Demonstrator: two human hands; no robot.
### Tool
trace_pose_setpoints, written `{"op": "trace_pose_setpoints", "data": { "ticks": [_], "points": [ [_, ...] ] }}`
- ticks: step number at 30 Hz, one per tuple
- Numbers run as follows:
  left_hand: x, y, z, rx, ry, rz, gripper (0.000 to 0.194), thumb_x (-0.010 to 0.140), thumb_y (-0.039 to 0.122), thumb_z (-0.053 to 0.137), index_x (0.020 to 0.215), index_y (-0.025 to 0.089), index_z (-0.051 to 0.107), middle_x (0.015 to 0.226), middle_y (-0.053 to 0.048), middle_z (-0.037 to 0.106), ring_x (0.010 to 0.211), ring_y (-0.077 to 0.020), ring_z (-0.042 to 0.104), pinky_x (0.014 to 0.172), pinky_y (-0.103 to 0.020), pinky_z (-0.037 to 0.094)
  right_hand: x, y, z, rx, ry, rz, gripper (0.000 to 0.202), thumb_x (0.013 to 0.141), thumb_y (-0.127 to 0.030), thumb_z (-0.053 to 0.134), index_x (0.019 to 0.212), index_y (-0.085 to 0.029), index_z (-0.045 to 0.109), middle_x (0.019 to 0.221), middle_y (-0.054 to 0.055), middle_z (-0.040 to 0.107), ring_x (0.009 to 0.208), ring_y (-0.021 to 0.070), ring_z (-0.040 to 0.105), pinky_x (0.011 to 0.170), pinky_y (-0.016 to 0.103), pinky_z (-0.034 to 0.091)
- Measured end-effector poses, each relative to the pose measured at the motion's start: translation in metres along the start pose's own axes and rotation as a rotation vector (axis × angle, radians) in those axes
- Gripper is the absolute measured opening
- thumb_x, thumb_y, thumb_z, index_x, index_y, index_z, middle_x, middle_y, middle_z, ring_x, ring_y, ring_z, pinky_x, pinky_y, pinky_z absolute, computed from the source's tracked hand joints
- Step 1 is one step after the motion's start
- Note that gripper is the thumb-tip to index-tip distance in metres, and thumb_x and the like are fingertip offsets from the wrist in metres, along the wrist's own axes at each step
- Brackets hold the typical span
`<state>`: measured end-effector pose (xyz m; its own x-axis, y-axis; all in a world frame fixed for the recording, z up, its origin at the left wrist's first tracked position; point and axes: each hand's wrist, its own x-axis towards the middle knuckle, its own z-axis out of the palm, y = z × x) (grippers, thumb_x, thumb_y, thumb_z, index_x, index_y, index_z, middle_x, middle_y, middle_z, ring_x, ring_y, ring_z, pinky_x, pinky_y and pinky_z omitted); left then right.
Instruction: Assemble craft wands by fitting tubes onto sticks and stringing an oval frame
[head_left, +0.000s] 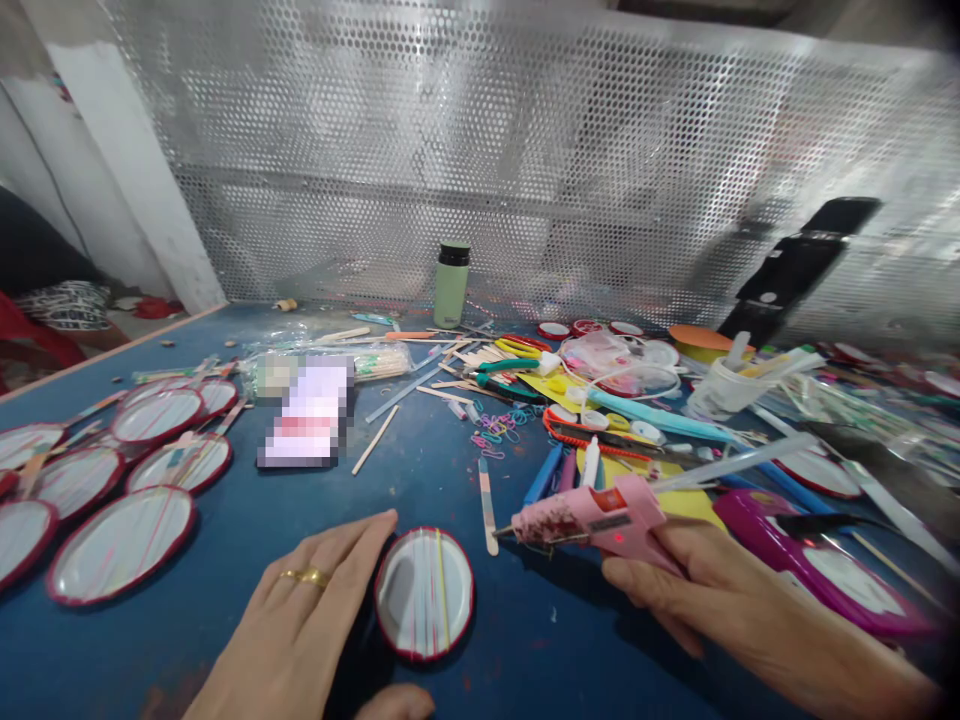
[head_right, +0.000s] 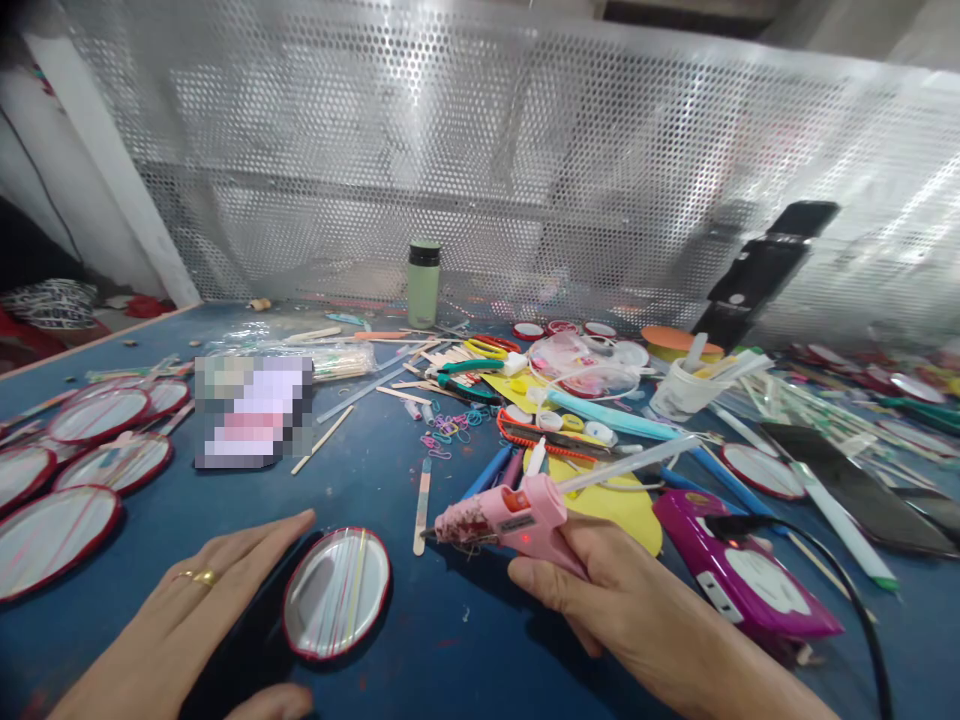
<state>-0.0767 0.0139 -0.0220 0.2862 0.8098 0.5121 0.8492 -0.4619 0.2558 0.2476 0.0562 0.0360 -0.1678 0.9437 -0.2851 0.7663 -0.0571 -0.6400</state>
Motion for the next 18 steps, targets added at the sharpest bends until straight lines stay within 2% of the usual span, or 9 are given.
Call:
{"op": "trace_pose_setpoints", "data": {
  "ticks": [6, 12, 15, 18],
  "points": [
    [0.013, 0.005, -0.005, 0.069, -0.074, 0.084, 0.086, 0.070, 0.049, 0.072, 0.143, 0.026, 0.034, 0.132, -0.010, 0.061, 0.116, -0.0304, 0.059, 0.095, -0.040, 0.049, 0.001, 0.005, -0.001, 0.031, -0.020, -0.024, 0.051, 0.083, -0.065, 0.053, 0.067, -0.017, 0.057, 0.051, -0.002, 0.051, 0.052, 0.0118, 0.045, 0.051, 0.024, 0.035],
    [0.030, 0.009, -0.014, 0.084, -0.185, 0.099, 0.072, 0.074, 0.038, 0.069, 0.140, 0.026, 0.043, 0.126, -0.008, 0.065, 0.112, -0.0287, 0.061, 0.090, -0.040, 0.052, 0.001, 0.003, -0.001, 0.102, -0.027, -0.049, 0.053, 0.083, -0.068, 0.049, 0.074, -0.017, 0.061, 0.049, -0.003, 0.049, 0.050, 0.0114, 0.043, 0.049, 0.023, 0.031],
    [0.033, 0.012, -0.012, 0.076, -0.182, 0.062, 0.070, 0.073, 0.033, 0.067, 0.138, 0.028, 0.044, 0.125, -0.007, 0.066, 0.113, -0.0291, 0.060, 0.092, -0.044, 0.051, 0.000, 0.003, 0.000, 0.120, -0.026, -0.080, 0.055, 0.083, -0.069, 0.048, 0.075, -0.016, 0.060, 0.047, -0.004, 0.047, 0.047, 0.0103, 0.041, 0.048, 0.023, 0.031],
    [0.030, 0.017, -0.010, 0.051, -0.145, 0.020, 0.074, 0.072, 0.030, 0.066, 0.141, 0.029, 0.038, 0.129, -0.007, 0.063, 0.118, -0.0304, 0.057, 0.098, -0.048, 0.048, -0.002, 0.006, 0.000, 0.124, 0.014, -0.083, 0.056, 0.083, -0.070, 0.048, 0.073, -0.016, 0.059, 0.047, -0.004, 0.047, 0.047, 0.0102, 0.041, 0.048, 0.023, 0.032]
  ]
}}
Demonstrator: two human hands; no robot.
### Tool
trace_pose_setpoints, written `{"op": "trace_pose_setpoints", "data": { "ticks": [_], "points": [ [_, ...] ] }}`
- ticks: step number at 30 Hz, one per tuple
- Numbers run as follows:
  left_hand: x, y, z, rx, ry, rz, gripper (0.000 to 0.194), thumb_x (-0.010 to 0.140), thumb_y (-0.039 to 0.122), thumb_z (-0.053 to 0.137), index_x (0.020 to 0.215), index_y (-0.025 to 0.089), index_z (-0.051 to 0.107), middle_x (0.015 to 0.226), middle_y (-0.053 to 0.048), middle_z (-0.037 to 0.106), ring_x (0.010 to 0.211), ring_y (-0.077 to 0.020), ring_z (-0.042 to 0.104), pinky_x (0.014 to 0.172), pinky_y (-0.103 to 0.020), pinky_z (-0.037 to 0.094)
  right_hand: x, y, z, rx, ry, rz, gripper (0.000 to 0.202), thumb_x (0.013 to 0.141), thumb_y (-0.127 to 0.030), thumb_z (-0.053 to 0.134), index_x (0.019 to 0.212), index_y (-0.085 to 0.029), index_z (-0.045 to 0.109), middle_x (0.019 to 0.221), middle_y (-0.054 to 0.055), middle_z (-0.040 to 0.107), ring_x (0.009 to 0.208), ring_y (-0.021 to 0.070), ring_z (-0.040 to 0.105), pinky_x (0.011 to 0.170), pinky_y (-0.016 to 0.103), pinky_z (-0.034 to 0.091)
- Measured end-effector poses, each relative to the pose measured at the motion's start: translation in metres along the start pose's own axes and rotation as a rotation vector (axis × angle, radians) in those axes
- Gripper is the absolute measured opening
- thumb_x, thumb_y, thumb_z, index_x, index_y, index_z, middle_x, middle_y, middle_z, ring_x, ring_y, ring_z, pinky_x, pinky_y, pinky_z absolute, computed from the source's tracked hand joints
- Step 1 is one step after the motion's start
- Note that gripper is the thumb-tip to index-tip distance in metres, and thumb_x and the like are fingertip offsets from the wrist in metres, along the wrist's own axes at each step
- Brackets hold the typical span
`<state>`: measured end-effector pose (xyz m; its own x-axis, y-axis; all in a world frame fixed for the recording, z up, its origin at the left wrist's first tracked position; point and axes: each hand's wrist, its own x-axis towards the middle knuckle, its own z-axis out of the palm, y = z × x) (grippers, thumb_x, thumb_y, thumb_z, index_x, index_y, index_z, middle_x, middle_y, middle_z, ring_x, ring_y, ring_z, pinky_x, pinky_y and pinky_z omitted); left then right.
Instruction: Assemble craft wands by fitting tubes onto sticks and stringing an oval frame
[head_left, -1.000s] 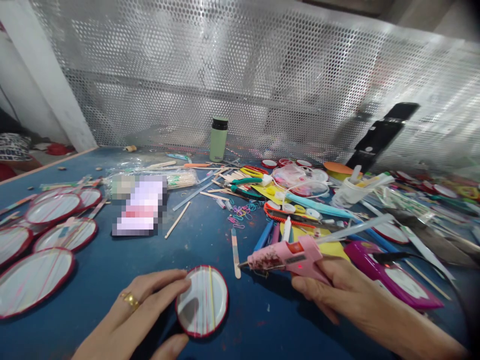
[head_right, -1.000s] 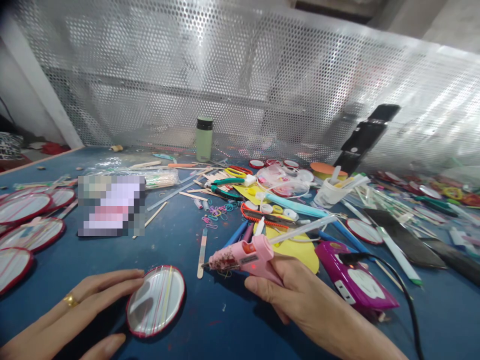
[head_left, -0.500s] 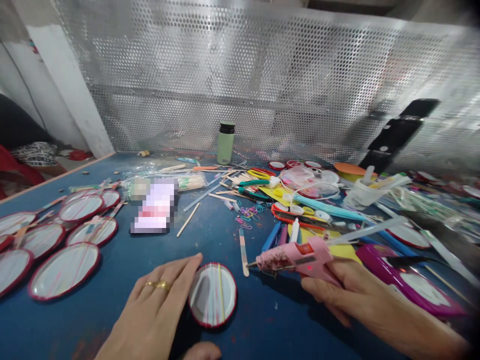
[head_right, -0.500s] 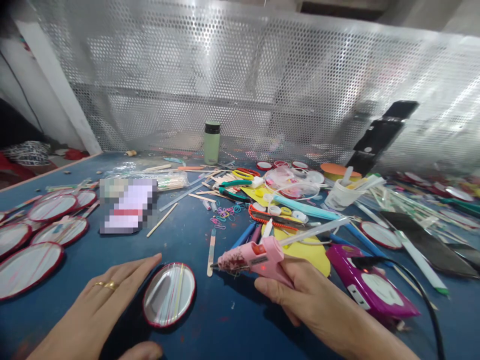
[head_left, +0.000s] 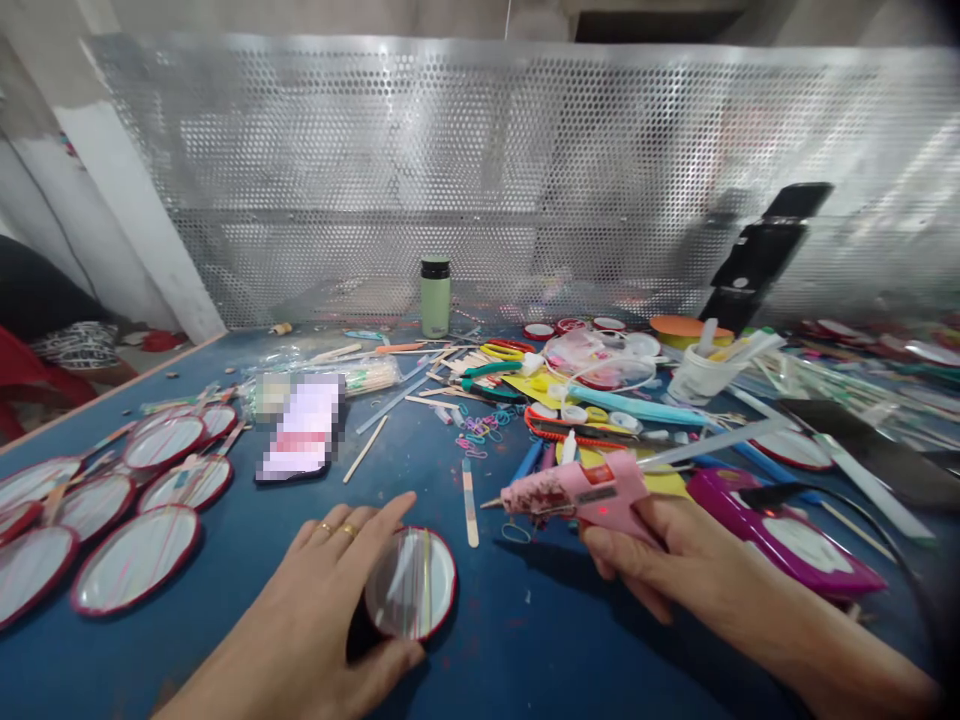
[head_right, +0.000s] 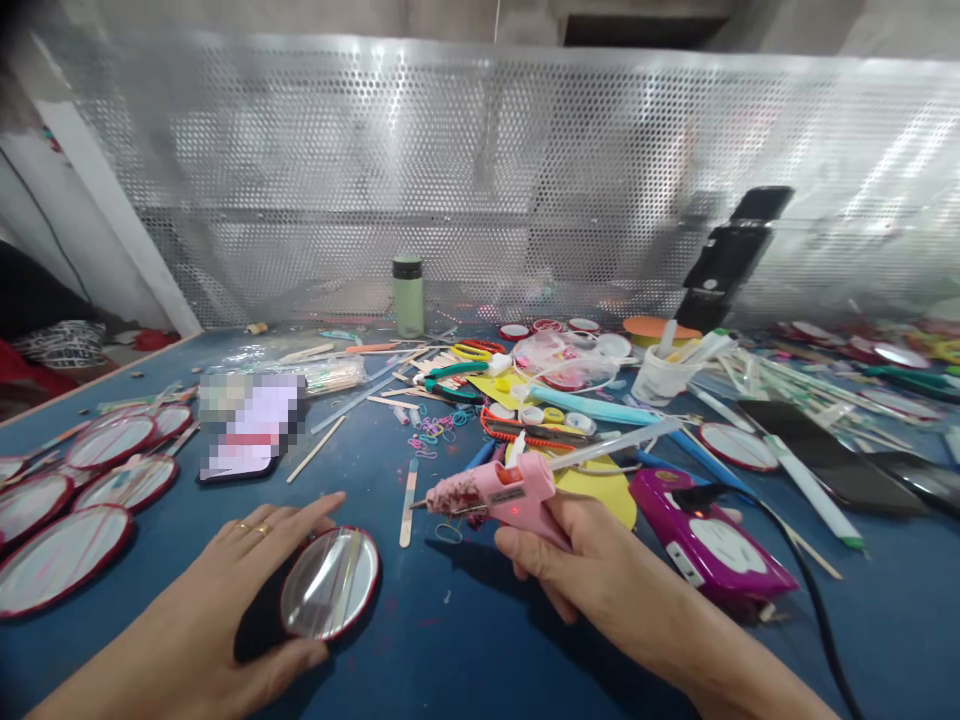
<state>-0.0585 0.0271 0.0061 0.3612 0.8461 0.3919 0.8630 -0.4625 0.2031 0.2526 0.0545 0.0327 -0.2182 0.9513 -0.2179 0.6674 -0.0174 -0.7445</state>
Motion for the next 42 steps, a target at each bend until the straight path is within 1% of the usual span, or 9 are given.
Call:
{"op": "trace_pose_setpoints", "data": {
  "ticks": [5, 8, 11, 15, 19, 24, 27, 33, 42],
  "points": [
    [0.002, 0.015, 0.000, -0.084, -0.001, 0.004, 0.077, 0.074, 0.029, 0.064, 0.144, 0.029, 0.031, 0.130, -0.008, 0.061, 0.118, -0.0273, 0.057, 0.095, -0.042, 0.051, -0.011, 0.005, -0.002, -0.036, 0.103, 0.028, 0.056, 0.082, -0.070, 0.048, 0.068, -0.017, 0.058, 0.049, -0.002, 0.050, 0.050, 0.0118, 0.046, 0.051, 0.024, 0.036],
    [0.008, 0.024, 0.002, -0.086, -0.022, 0.020, 0.080, 0.074, 0.029, 0.066, 0.144, 0.028, 0.029, 0.130, -0.009, 0.060, 0.119, -0.0277, 0.056, 0.096, -0.043, 0.050, -0.018, 0.008, -0.003, -0.034, 0.151, 0.054, 0.057, 0.081, -0.072, 0.048, 0.066, -0.018, 0.057, 0.048, -0.001, 0.049, 0.051, 0.0131, 0.047, 0.052, 0.025, 0.038],
    [0.013, 0.028, 0.005, -0.059, -0.094, 0.052, 0.081, 0.073, 0.030, 0.067, 0.145, 0.026, 0.029, 0.133, -0.010, 0.058, 0.122, -0.0297, 0.054, 0.100, -0.047, 0.048, -0.021, 0.013, -0.003, 0.002, 0.149, 0.066, 0.058, 0.080, -0.073, 0.046, 0.065, -0.018, 0.057, 0.045, -0.001, 0.049, 0.049, 0.0136, 0.047, 0.050, 0.026, 0.038],
    [0.020, 0.027, 0.006, -0.038, -0.186, 0.068, 0.085, 0.072, 0.029, 0.067, 0.146, 0.026, 0.027, 0.136, -0.010, 0.056, 0.124, -0.0304, 0.053, 0.101, -0.047, 0.047, -0.018, 0.022, -0.001, 0.039, 0.160, 0.126, 0.066, 0.070, -0.083, 0.044, 0.061, -0.019, 0.057, 0.045, -0.001, 0.049, 0.047, 0.0138, 0.048, 0.049, 0.026, 0.039],
    [0.026, 0.028, 0.008, -0.056, -0.176, 0.059, 0.084, 0.073, 0.027, 0.066, 0.146, 0.028, 0.025, 0.136, -0.008, 0.056, 0.122, -0.0287, 0.053, 0.101, -0.046, 0.046, -0.016, 0.024, -0.001, 0.028, 0.134, 0.174, 0.068, 0.066, -0.086, 0.042, 0.060, -0.019, 0.058, 0.046, -0.001, 0.050, 0.048, 0.0139, 0.048, 0.048, 0.025, 0.039],
    [0.027, 0.034, 0.012, -0.111, -0.153, 0.017, 0.083, 0.071, 0.024, 0.067, 0.145, 0.029, 0.027, 0.135, -0.008, 0.056, 0.123, -0.0291, 0.051, 0.103, -0.050, 0.042, -0.017, 0.025, -0.001, 0.013, 0.156, 0.234, 0.071, 0.059, -0.089, 0.043, 0.055, -0.020, 0.057, 0.044, 0.000, 0.049, 0.046, 0.0146, 0.048, 0.047, 0.026, 0.040],
    [0.029, 0.035, 0.012, -0.129, -0.171, 0.010, 0.082, 0.071, 0.025, 0.069, 0.144, 0.029, 0.031, 0.135, -0.008, 0.056, 0.123, -0.0299, 0.051, 0.104, -0.050, 0.040, -0.018, 0.028, 0.000, 0.022, 0.161, 0.237, 0.069, 0.060, -0.088, 0.044, 0.057, -0.021, 0.059, 0.043, 0.000, 0.049, 0.046, 0.0152, 0.049, 0.046, 0.026, 0.041],
    [0.034, 0.035, 0.009, -0.139, -0.201, 0.000, 0.078, 0.074, 0.029, 0.067, 0.144, 0.027, 0.034, 0.134, -0.007, 0.058, 0.122, -0.0291, 0.051, 0.103, -0.048, 0.041, -0.019, 0.032, 0.001, 0.019, 0.145, 0.214, 0.067, 0.064, -0.086, 0.043, 0.052, -0.020, 0.053, 0.045, 0.001, 0.049, 0.047, 0.0146, 0.048, 0.045, 0.025, 0.038],
    [0.033, 0.033, 0.010, -0.099, -0.262, -0.028, 0.082, 0.075, 0.032, 0.067, 0.147, 0.028, 0.028, 0.141, -0.007, 0.053, 0.129, -0.0321, 0.046, 0.106, -0.052, 0.038, -0.020, 0.042, 0.004, 0.001, 0.147, 0.206, 0.067, 0.068, -0.085, 0.041, 0.057, -0.020, 0.056, 0.044, -0.001, 0.047, 0.046, 0.0134, 0.047, 0.044, 0.023, 0.037]
  ]
}}
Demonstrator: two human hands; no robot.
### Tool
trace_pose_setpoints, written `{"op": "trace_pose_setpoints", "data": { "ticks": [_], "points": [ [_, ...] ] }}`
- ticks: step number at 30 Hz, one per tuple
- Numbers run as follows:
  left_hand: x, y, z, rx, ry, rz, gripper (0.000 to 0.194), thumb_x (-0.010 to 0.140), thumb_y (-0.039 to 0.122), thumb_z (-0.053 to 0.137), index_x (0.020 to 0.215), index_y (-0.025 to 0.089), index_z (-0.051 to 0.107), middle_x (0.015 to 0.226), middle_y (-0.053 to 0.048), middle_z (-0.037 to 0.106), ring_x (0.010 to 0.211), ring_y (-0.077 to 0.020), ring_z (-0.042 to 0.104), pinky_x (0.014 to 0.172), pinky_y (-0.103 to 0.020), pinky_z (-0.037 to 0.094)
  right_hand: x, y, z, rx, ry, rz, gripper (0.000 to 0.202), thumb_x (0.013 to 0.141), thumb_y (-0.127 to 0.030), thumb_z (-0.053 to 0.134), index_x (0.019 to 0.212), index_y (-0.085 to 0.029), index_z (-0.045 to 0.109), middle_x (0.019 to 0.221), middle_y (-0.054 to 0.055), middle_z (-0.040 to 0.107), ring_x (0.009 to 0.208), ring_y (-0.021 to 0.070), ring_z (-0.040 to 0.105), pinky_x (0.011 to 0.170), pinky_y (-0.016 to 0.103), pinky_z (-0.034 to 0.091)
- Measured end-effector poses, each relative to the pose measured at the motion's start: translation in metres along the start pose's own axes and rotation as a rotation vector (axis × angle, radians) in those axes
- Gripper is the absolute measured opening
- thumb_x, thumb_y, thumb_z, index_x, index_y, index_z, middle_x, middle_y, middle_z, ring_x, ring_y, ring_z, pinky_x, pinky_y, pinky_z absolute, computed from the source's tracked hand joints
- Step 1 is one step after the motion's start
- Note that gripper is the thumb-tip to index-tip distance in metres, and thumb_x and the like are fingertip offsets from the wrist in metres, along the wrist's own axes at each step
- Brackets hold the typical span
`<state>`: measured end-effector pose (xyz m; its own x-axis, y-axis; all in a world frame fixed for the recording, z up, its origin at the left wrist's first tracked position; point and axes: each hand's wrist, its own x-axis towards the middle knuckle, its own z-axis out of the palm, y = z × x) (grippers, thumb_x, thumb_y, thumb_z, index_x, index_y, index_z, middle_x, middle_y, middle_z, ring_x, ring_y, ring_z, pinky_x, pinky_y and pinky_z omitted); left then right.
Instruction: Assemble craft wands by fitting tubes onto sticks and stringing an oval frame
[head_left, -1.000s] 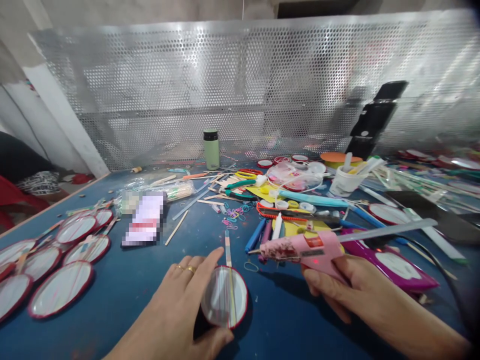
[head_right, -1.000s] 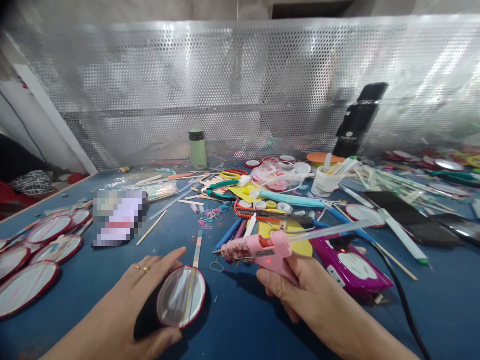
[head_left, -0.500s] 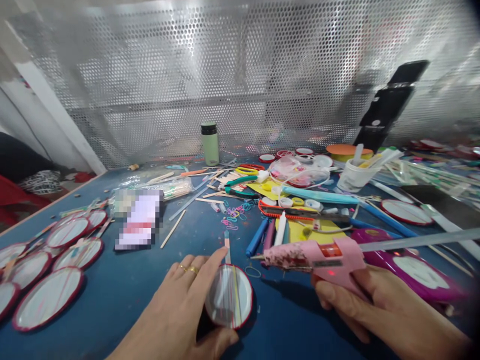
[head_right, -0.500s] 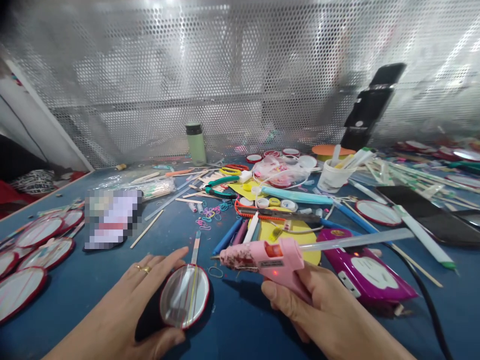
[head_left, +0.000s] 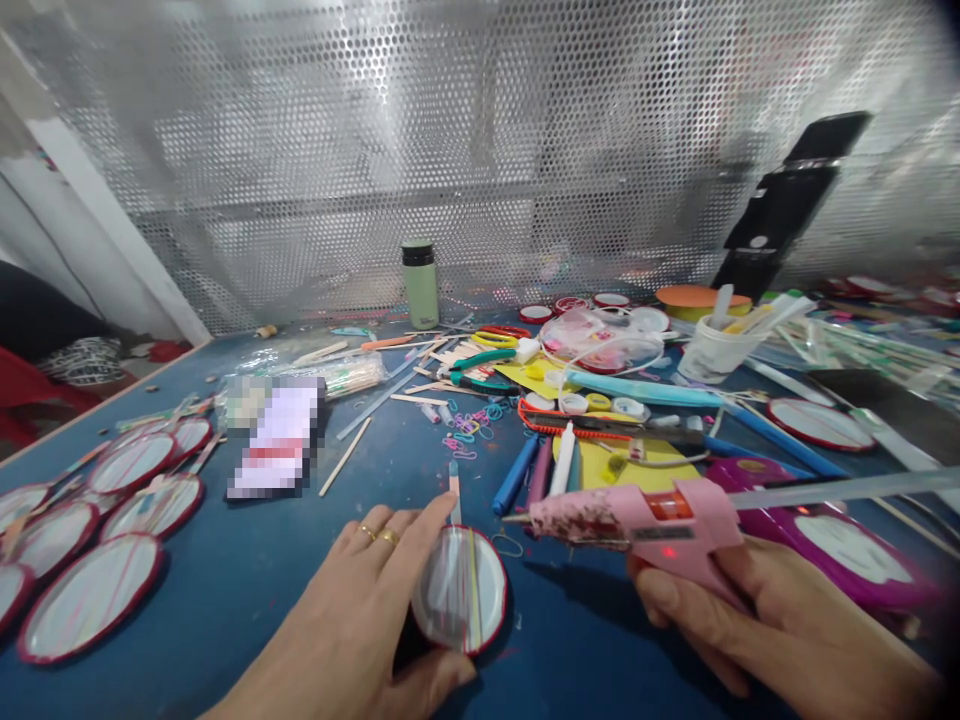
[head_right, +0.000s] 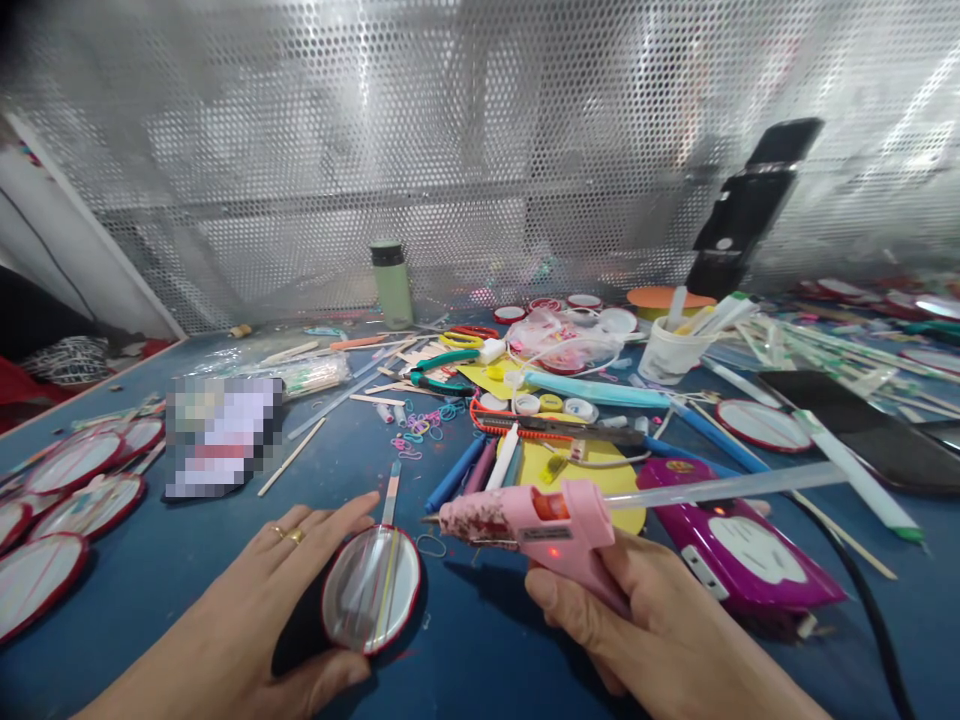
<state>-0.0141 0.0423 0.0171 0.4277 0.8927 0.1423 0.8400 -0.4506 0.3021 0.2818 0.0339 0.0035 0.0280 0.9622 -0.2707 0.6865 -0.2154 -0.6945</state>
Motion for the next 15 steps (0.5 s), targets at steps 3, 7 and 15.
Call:
{"op": "trace_pose_setpoints", "data": {
  "ticks": [3, 7, 15],
  "points": [
    [0.0004, 0.0005, 0.0003, 0.008, -0.014, -0.015, 0.083, 0.075, 0.032, 0.067, 0.148, 0.028, 0.028, 0.141, -0.007, 0.053, 0.129, -0.0333, 0.046, 0.106, -0.053, 0.038, 0.0007, 0.0018, 0.0011, -0.014, 0.011, -0.007, 0.067, 0.069, -0.084, 0.041, 0.055, -0.021, 0.056, 0.043, -0.001, 0.048, 0.046, 0.0144, 0.050, 0.045, 0.024, 0.039],
    [0.0015, 0.0031, -0.0020, 0.000, -0.030, -0.028, 0.082, 0.074, 0.032, 0.067, 0.147, 0.028, 0.029, 0.140, -0.007, 0.054, 0.128, -0.0337, 0.046, 0.105, -0.054, 0.038, 0.0013, 0.0048, 0.0005, -0.029, 0.048, -0.029, 0.064, 0.070, -0.083, 0.042, 0.052, -0.022, 0.055, 0.042, 0.001, 0.050, 0.046, 0.0158, 0.052, 0.042, 0.025, 0.040],
    [0.0022, 0.0035, -0.0036, -0.042, -0.045, -0.048, 0.084, 0.074, 0.032, 0.067, 0.148, 0.030, 0.026, 0.138, -0.005, 0.056, 0.129, -0.0333, 0.046, 0.105, -0.054, 0.038, 0.0016, 0.0081, 0.0012, -0.027, 0.080, -0.066, 0.061, 0.070, -0.080, 0.045, 0.049, -0.023, 0.053, 0.041, 0.001, 0.051, 0.043, 0.0161, 0.050, 0.037, 0.025, 0.037]
  ]
}}
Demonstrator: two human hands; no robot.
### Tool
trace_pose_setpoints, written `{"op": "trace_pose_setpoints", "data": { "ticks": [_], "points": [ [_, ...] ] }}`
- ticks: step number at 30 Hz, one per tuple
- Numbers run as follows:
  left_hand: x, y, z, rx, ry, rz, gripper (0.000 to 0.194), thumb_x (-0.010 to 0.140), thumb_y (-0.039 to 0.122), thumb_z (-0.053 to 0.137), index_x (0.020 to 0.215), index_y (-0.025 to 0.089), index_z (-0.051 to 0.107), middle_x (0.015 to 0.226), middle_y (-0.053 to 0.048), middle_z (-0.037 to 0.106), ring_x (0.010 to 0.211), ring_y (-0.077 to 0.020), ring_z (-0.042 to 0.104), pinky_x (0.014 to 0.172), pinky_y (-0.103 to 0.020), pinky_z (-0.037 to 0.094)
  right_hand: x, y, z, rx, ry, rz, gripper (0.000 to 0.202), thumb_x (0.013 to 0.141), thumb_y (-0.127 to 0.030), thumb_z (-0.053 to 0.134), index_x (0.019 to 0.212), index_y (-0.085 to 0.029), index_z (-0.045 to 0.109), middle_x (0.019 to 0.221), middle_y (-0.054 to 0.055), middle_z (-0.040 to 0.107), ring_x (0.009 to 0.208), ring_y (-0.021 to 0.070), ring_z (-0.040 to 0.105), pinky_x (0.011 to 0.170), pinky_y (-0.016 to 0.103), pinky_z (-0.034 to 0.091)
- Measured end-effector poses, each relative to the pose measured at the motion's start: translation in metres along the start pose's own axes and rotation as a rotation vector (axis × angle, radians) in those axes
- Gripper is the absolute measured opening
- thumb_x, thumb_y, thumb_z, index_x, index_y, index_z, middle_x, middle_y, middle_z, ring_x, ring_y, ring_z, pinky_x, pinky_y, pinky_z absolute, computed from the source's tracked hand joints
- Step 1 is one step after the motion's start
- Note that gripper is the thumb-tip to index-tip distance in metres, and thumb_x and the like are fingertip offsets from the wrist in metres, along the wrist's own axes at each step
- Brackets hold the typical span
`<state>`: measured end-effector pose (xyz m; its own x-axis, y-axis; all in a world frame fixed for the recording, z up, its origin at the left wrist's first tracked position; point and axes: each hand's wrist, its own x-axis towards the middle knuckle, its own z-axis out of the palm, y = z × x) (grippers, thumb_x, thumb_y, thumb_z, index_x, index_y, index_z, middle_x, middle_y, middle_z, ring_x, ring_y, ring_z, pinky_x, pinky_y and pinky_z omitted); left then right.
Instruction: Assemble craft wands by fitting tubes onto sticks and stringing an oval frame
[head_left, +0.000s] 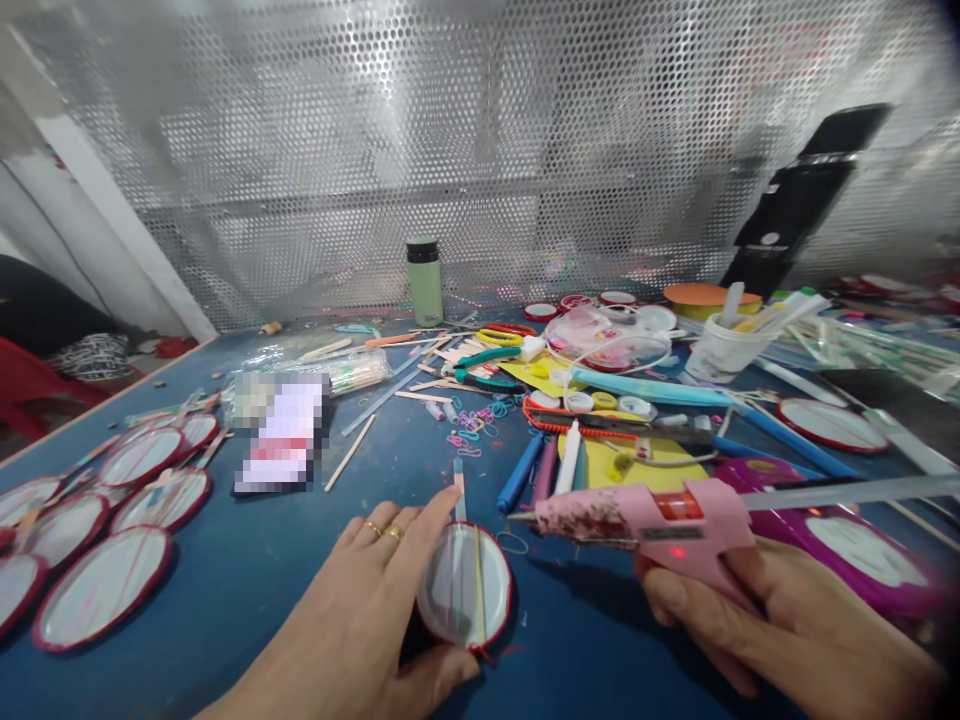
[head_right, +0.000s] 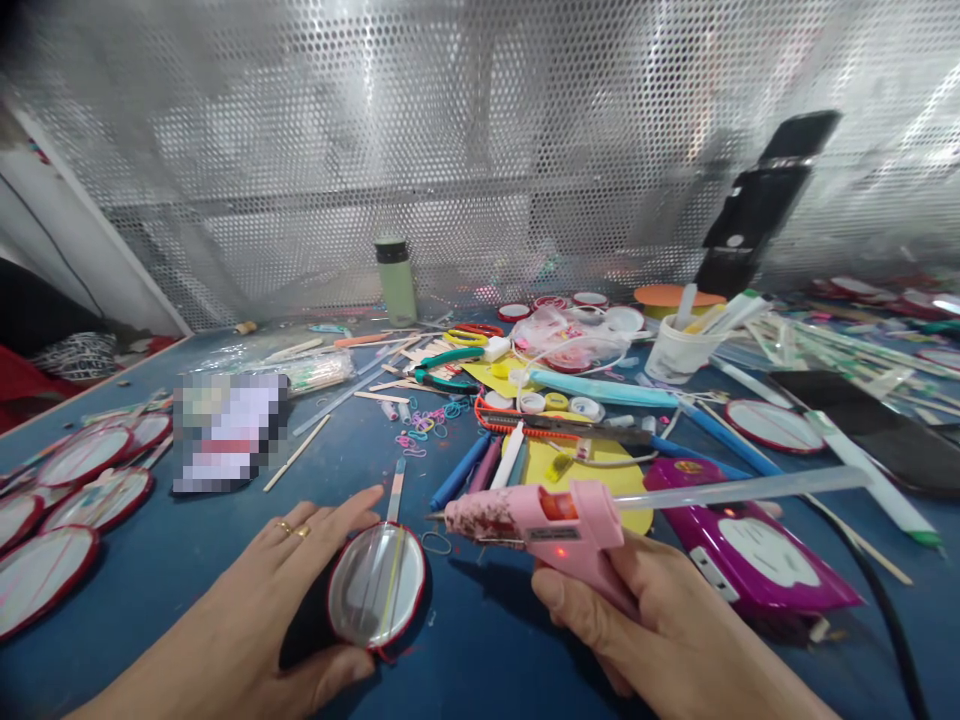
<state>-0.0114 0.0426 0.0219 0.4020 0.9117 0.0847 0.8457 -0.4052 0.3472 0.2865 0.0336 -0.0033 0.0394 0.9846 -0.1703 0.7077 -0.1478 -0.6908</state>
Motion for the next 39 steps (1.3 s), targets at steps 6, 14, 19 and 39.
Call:
{"op": "trace_pose_setpoints", "data": {
  "ticks": [6, 14, 19, 39],
  "points": [
    [-0.001, -0.002, 0.001, 0.021, 0.033, 0.053, 0.080, 0.076, 0.031, 0.065, 0.147, 0.027, 0.029, 0.138, -0.008, 0.056, 0.127, -0.0329, 0.047, 0.104, -0.054, 0.039, -0.002, -0.006, -0.001, 0.017, -0.025, 0.003, 0.061, 0.074, -0.077, 0.046, 0.051, -0.022, 0.053, 0.043, 0.001, 0.051, 0.045, 0.0147, 0.050, 0.040, 0.023, 0.037],
    [0.001, 0.003, -0.004, 0.001, -0.017, 0.005, 0.080, 0.076, 0.032, 0.067, 0.147, 0.026, 0.030, 0.139, -0.007, 0.056, 0.129, -0.0331, 0.046, 0.105, -0.054, 0.038, -0.003, -0.010, -0.001, 0.045, -0.014, 0.004, 0.061, 0.073, -0.077, 0.048, 0.052, -0.020, 0.054, 0.042, 0.000, 0.048, 0.044, 0.0137, 0.047, 0.040, 0.023, 0.035],
    [0.002, 0.005, -0.006, 0.012, -0.045, -0.019, 0.079, 0.075, 0.032, 0.067, 0.146, 0.026, 0.031, 0.142, -0.008, 0.052, 0.131, -0.0330, 0.044, 0.106, -0.055, 0.036, -0.007, -0.020, -0.003, 0.035, 0.002, 0.023, 0.062, 0.074, -0.077, 0.047, 0.050, -0.020, 0.051, 0.043, -0.001, 0.047, 0.045, 0.0129, 0.046, 0.043, 0.023, 0.035],
    [0.000, 0.000, 0.000, 0.054, 0.031, 0.064, 0.078, 0.073, 0.032, 0.070, 0.143, 0.027, 0.037, 0.136, -0.010, 0.057, 0.125, -0.0333, 0.049, 0.104, -0.053, 0.039, -0.002, -0.006, -0.001, 0.027, -0.006, -0.026, 0.059, 0.076, -0.074, 0.047, 0.053, -0.021, 0.056, 0.041, 0.000, 0.050, 0.043, 0.0150, 0.050, 0.041, 0.023, 0.039]
  ]
}}
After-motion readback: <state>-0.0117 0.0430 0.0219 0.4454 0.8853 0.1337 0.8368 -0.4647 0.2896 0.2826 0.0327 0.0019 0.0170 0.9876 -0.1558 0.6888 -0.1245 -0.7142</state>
